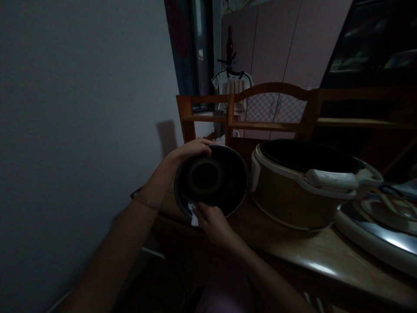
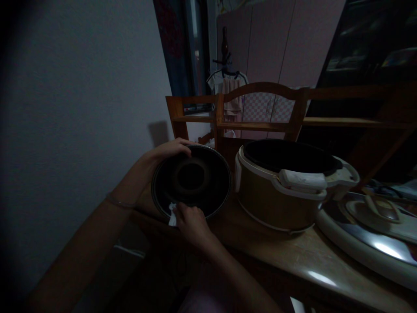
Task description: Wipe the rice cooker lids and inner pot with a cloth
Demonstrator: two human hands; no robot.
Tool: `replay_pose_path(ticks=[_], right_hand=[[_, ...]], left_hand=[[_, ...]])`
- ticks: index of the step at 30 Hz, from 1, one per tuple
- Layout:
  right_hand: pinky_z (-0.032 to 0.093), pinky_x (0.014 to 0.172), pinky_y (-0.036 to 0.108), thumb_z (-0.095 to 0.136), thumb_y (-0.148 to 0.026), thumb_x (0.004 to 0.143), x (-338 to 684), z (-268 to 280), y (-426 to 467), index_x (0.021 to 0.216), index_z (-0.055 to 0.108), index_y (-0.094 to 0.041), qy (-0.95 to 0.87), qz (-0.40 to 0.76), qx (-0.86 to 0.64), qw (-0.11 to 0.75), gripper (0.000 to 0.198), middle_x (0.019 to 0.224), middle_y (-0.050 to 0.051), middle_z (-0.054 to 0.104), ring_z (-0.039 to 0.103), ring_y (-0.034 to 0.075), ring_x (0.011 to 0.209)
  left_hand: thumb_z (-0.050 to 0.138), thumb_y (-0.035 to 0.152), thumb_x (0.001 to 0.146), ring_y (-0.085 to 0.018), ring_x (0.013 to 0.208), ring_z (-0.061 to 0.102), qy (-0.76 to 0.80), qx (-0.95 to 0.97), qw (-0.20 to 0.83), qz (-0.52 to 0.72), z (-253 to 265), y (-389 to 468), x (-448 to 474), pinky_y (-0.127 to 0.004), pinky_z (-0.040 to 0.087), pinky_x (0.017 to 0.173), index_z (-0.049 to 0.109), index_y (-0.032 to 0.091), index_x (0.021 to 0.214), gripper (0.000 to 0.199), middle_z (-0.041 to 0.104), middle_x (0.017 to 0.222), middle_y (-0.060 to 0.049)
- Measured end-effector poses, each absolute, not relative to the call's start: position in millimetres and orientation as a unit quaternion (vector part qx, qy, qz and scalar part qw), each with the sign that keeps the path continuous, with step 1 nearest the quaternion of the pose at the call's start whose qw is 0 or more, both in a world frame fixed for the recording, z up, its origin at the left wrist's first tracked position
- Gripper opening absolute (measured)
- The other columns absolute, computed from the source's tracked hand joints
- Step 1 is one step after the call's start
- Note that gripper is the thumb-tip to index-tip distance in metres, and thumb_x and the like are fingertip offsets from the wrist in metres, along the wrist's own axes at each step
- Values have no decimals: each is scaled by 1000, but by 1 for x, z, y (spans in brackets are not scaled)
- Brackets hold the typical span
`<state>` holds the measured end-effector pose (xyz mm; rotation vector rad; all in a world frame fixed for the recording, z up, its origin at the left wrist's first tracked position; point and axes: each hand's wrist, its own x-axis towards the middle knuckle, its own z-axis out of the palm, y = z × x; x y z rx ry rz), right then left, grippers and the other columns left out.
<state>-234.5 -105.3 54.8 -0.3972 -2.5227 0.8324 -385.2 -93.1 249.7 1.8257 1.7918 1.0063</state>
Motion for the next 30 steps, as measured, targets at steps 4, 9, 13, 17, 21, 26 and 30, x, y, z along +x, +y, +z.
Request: replay_pose_path(ticks=[4, 9, 13, 17, 21, 26, 30], right_hand=[[38, 70, 24, 34, -36, 102, -234, 56, -107, 114, 61, -22, -916, 303, -152, 213, 33, 100, 8, 72, 67, 19, 93], [40, 72, 24, 34, -37, 102, -235, 56, -108, 118, 60, -23, -917, 298, -162, 208, 33, 102, 8, 72, 67, 20, 95], [39, 72, 24, 33, -38, 102, -236, 53, -107, 116, 60, -24, -919, 292, -154, 215, 34, 101, 7, 72, 67, 19, 93], [39, 72, 25, 33, -37, 102, -236, 51, -106, 118, 59, -24, -921, 288, -148, 217, 33, 102, 7, 72, 67, 19, 92], [39, 70, 25, 33, -36, 102, -236, 51, -107, 117, 59, -23, -924, 282, -153, 208, 33, 101, 8, 72, 67, 19, 91], [39, 67, 24, 33, -35, 102, -235, 48, -108, 117, 59, -23, -926, 270, -143, 221, 32, 99, 7, 72, 68, 19, 88], [39, 67, 25, 33, -35, 102, -232, 46, -108, 118, 58, -23, -930, 257, -143, 219, 31, 100, 7, 72, 68, 20, 89]], left_hand=[[52, 1, 62, -15, 84, 63, 642, 644, 205, 362, 251, -97, -381, -27, 50, 85, 74, 16, 101, 47, 74, 93, 1], [53, 1, 63, -15, 83, 64, 650, 633, 216, 361, 253, -98, -377, -26, 51, 84, 74, 18, 103, 48, 74, 89, 2], [53, 1, 63, -15, 83, 64, 654, 625, 221, 363, 253, -98, -377, -25, 51, 83, 74, 18, 103, 48, 74, 90, 3], [53, 0, 63, -15, 82, 64, 655, 623, 226, 363, 253, -99, -379, -25, 50, 83, 73, 17, 106, 50, 74, 90, 2], [53, 1, 63, -15, 82, 64, 654, 624, 231, 361, 253, -101, -379, -27, 51, 83, 73, 17, 107, 50, 74, 89, 1], [55, 3, 64, -17, 84, 64, 642, 635, 241, 354, 254, -103, -379, -28, 50, 84, 74, 16, 103, 46, 75, 90, 0], [55, 4, 64, -17, 85, 64, 635, 643, 247, 349, 255, -103, -380, -27, 50, 84, 74, 18, 103, 46, 75, 91, 1]])
